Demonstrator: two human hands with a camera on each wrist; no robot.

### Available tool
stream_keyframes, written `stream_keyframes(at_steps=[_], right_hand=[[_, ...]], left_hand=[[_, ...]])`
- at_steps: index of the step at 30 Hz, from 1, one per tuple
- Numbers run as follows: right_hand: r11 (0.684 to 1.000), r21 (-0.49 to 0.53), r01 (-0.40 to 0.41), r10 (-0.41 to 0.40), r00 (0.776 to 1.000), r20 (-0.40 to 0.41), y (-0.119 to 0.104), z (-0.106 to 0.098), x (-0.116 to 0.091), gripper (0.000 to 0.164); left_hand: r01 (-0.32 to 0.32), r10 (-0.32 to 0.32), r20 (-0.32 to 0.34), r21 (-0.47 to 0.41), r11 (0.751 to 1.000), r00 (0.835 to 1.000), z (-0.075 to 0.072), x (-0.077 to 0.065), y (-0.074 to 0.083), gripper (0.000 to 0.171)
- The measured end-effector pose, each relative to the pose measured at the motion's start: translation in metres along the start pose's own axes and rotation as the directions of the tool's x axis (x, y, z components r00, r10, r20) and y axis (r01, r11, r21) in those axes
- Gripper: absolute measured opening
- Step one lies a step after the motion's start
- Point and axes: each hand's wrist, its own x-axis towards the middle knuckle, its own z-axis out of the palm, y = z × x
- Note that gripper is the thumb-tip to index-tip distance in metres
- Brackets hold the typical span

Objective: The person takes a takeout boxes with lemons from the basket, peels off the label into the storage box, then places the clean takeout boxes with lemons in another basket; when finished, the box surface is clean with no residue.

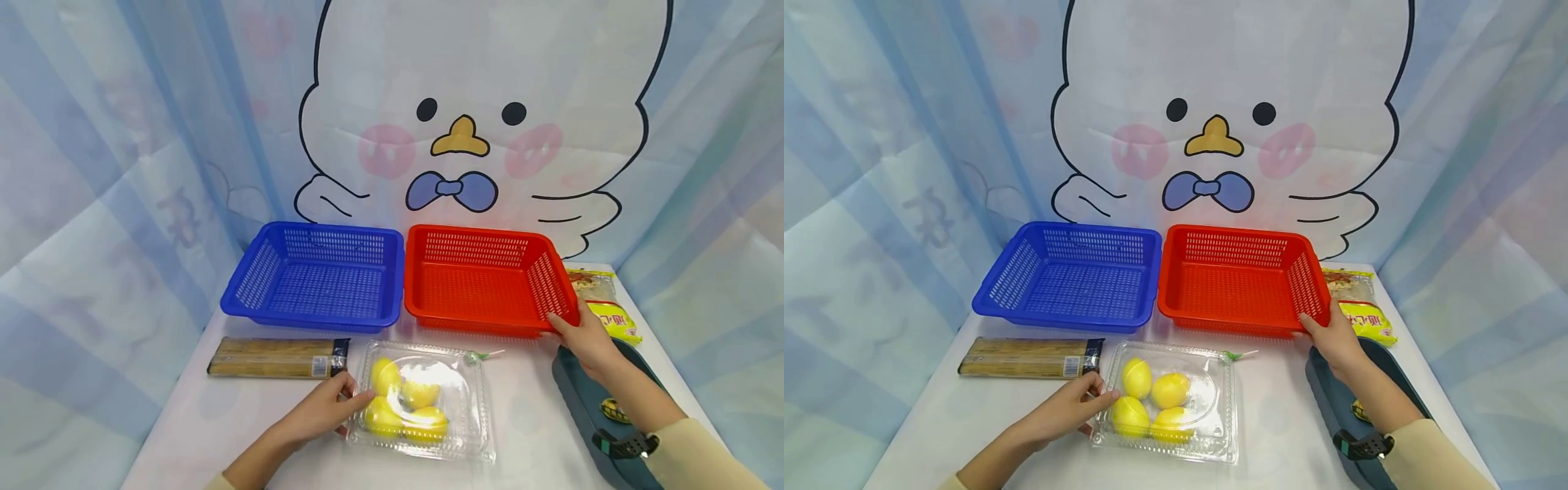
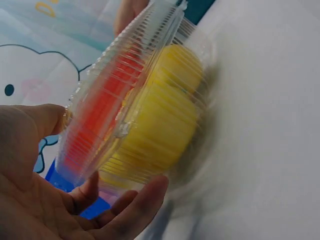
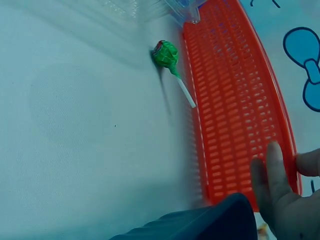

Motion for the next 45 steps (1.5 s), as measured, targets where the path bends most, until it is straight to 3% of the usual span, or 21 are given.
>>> stream_keyframes(at_steps=[4, 12, 23, 34, 45], right_hand=[[1.0, 0.029, 0.005, -0.005, 1.0, -0.008, -0.001, 0.002, 0.0, 0.096], [0.996, 0.091, -0.001, 0.0, 1.0, 0.002, -0.002, 0.003, -0.001, 0.092], [0.996, 0.083, -0.033, 0.037, 0.998, -0.044, -0.005, 0.008, -0.004, 0.089], [0.996, 0.07, -0.055, 0.059, 0.997, -0.054, -0.007, 0.009, -0.003, 0.091], [0.996, 0.072, -0.05, 0.054, 0.997, -0.054, -0.007, 0.008, -0.003, 0.089]], left_hand=[[-0.007, 0.007, 0.013, -0.033, 0.999, 1.0, 0.004, -0.002, 0.0, 0.044], [0.044, -0.032, 0.083, -0.143, 0.989, 0.996, 0.013, -0.007, 0.009, 0.056], [0.023, 0.009, 0.11, -0.286, 0.958, 0.994, 0.018, -0.008, 0.016, 0.041], [0.016, 0.013, 0.098, -0.285, 0.958, 0.995, 0.012, -0.004, 0.052, 0.041], [-0.014, 0.041, 0.087, -0.289, 0.957, 0.995, 0.0, 0.022, 0.09, 0.04]])
